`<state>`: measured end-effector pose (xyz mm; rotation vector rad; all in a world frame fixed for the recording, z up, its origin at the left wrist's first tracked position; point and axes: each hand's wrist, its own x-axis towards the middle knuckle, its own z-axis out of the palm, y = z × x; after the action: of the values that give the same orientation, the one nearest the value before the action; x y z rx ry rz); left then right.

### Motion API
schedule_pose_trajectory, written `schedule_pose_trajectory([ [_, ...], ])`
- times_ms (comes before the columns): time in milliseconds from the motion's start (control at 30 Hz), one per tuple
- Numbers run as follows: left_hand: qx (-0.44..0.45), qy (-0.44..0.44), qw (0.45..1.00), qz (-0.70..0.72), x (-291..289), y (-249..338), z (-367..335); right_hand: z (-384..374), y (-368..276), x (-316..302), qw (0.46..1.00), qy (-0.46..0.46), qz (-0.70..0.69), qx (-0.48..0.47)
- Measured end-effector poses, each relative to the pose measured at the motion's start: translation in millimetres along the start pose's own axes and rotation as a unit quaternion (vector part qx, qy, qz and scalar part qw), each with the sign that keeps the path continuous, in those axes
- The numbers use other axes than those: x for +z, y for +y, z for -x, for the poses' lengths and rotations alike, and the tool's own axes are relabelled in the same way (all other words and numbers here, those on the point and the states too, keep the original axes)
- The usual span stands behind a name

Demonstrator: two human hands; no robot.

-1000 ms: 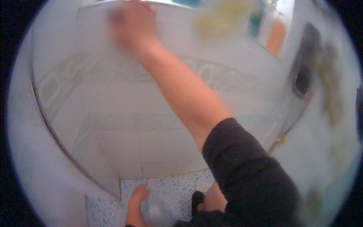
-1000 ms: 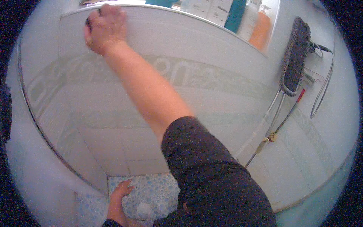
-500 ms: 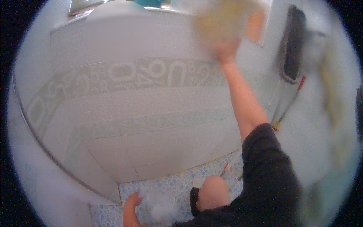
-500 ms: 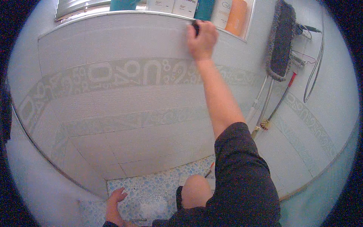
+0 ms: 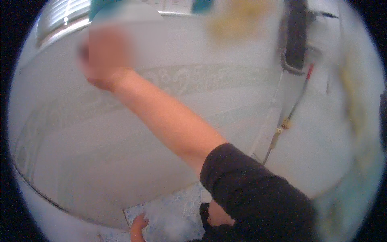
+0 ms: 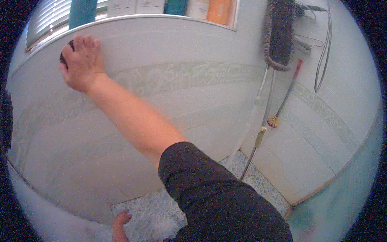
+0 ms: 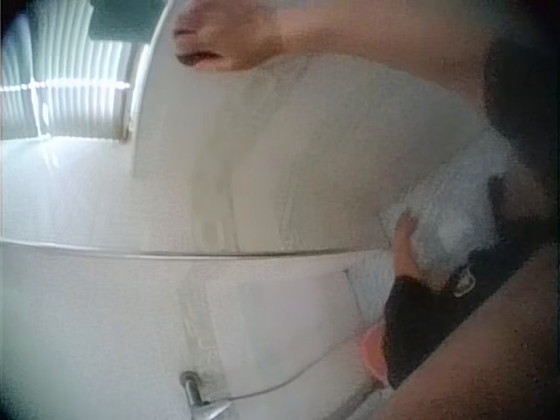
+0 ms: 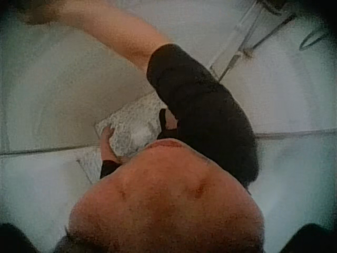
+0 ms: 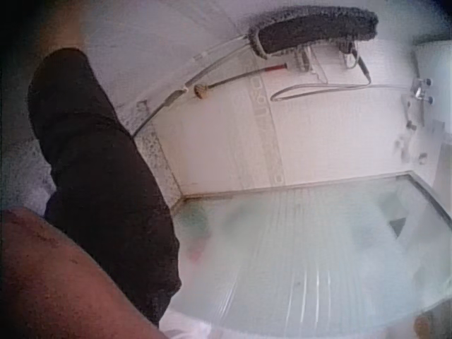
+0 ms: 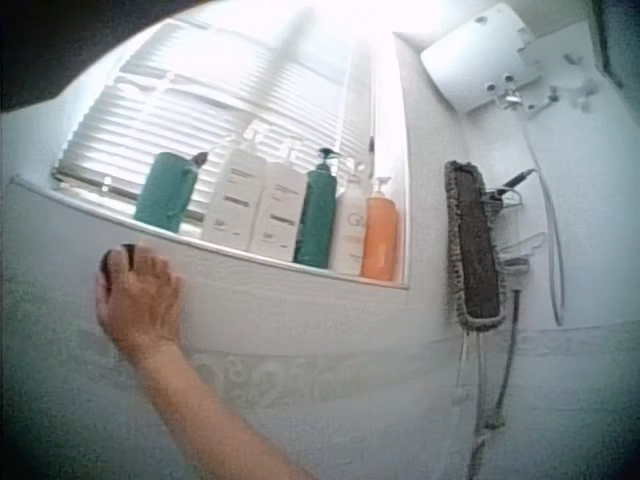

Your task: The person cleans the bathroom wall tiles using a sponge, then pours water from basins onto the floor to rinse the area.

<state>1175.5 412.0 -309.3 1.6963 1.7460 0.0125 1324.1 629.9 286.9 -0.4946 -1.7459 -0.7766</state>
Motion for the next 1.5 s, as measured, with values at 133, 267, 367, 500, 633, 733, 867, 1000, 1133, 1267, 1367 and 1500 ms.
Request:
schedule_pose_trajectory([
  [133, -0.049, -0.041, 0.998, 0.002, -19, -16, -26, 3, 50, -18, 1.000, -0.027, -0.013, 0.001],
  [267, 0.020, -0.037, 0.999, -0.029, 36, -109, -48, 24, 139, -51, 0.994, 0.108, -0.016, -0.005],
  [367, -0.035, -0.043, 0.998, 0.019, -1, -43, -38, 64, 229, -103, 0.985, 0.158, 0.072, -0.026],
  [500, -0.018, -0.001, 1.000, 0.013, -18, -43, -27, 80, 268, -115, 0.957, 0.226, 0.182, -0.011],
  [633, 0.024, 0.002, 1.000, 0.004, -34, -24, -34, 73, 223, -89, 0.979, 0.159, 0.121, 0.043],
  [733, 0.027, -0.001, 0.999, 0.022, -50, 3, -31, 68, 157, -28, 0.992, 0.070, 0.102, 0.005],
  [867, 0.049, 0.001, 0.999, 0.023, -62, 7, -46, 32, 60, 42, 0.994, 0.104, 0.027, -0.012],
  [1000, 0.024, -0.046, 0.998, 0.023, -48, -12, -75, 23, -5, 94, 1.000, 0.014, -0.016, -0.007],
  [1133, -0.004, -0.068, 0.997, -0.046, -35, -44, -69, 27, -3, 71, 0.994, -0.078, -0.074, 0.034],
  [1267, -0.034, -0.054, 0.997, 0.043, -22, -66, -63, 64, 75, 30, 0.997, 0.060, 0.029, -0.030],
  [1367, -0.037, 0.002, 0.999, 0.036, -27, -64, -43, 87, 141, -22, 0.999, 0.006, 0.036, 0.035],
  [1500, -0.041, -0.034, 0.998, 0.029, -58, -31, -18, 100, 213, -59, 0.948, 0.073, 0.306, 0.042],
])
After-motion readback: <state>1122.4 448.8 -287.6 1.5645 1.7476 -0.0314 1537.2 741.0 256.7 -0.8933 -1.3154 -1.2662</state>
